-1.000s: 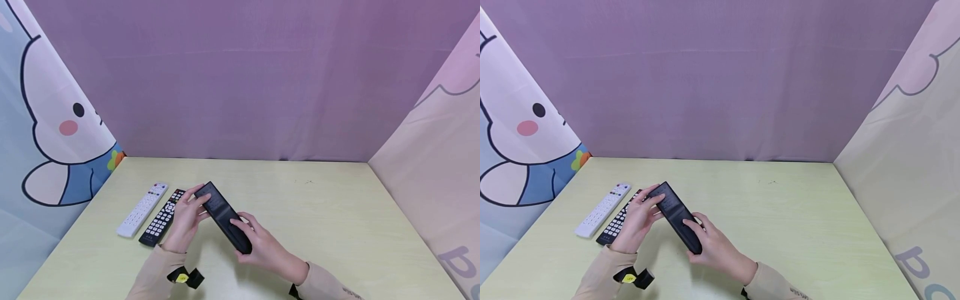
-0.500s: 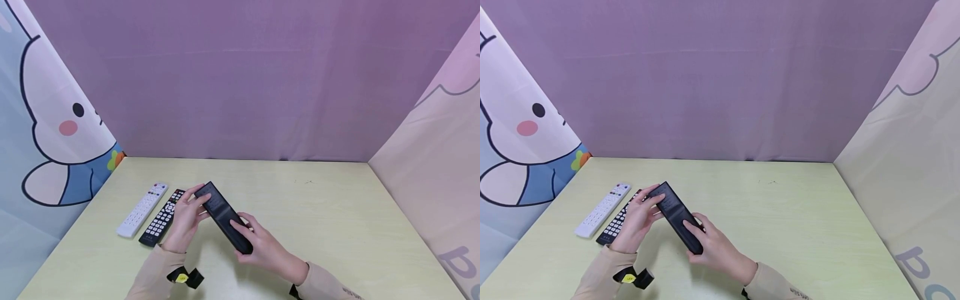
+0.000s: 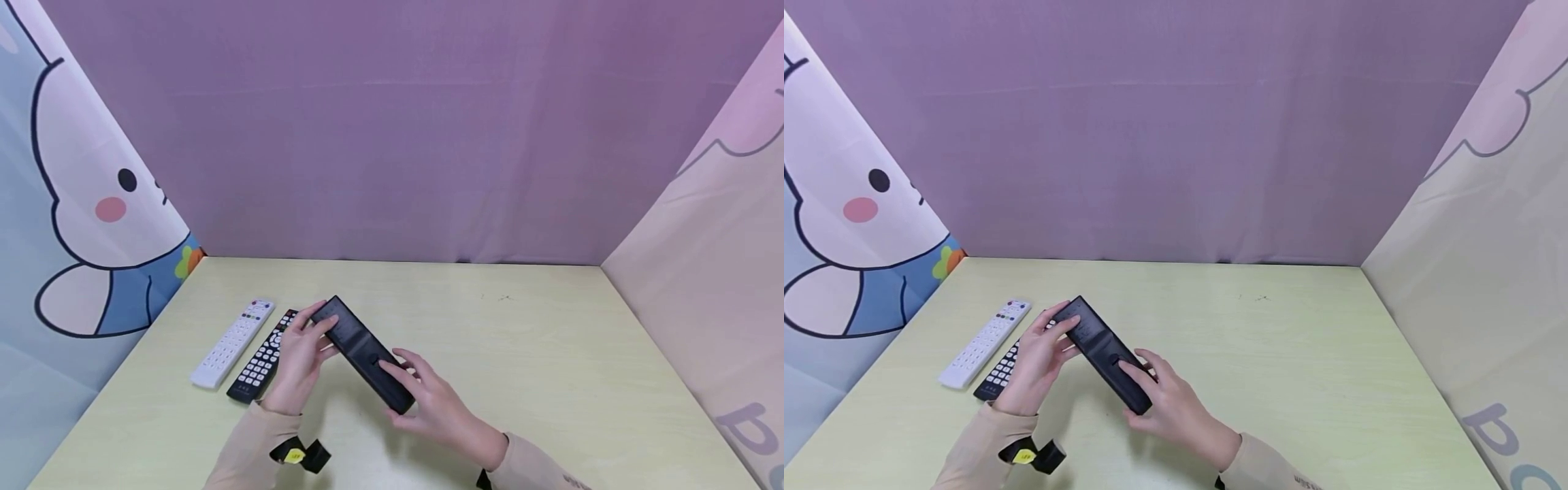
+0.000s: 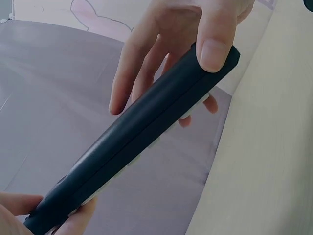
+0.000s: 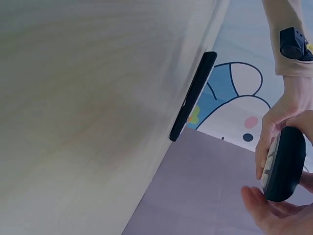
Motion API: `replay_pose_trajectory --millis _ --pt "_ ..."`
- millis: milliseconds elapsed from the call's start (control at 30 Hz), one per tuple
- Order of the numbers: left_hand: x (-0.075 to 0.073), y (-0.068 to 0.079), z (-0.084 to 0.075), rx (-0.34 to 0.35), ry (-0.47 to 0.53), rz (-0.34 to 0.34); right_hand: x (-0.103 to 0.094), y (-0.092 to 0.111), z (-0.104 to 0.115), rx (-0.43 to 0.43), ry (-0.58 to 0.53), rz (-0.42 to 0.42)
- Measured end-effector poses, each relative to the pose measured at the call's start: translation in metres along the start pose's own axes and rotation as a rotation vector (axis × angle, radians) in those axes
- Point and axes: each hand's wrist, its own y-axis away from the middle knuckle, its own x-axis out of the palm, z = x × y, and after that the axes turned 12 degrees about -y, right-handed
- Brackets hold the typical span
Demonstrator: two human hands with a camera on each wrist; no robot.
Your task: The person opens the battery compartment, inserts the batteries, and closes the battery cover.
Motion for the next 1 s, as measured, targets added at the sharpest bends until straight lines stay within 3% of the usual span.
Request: replay_pose_trajectory --millis 267,667,767,1000 --pt "-0.0027 -0.0005 -0.0004 0.004 0.011 -0.026 -0.0032 0.0029 -0.0008 -0.065 0.067 -0.067" --pt "-0.0039 0.0004 -0.0015 0.017 0.032 0.008 -0.0023 0.0042 -0.0025 -0.081 -0.023 -0.126" --pt "-0.0048 0.0008 -0.0019 0.023 0.043 0.031 -0.0022 0.0050 -0.0016 -0.051 -0.067 -0.139" --pt "-0.0086 0.0019 -0.0013 0.082 0.043 0.110 -0.0014 0.0080 0.0035 0.109 -0.235 -0.138"
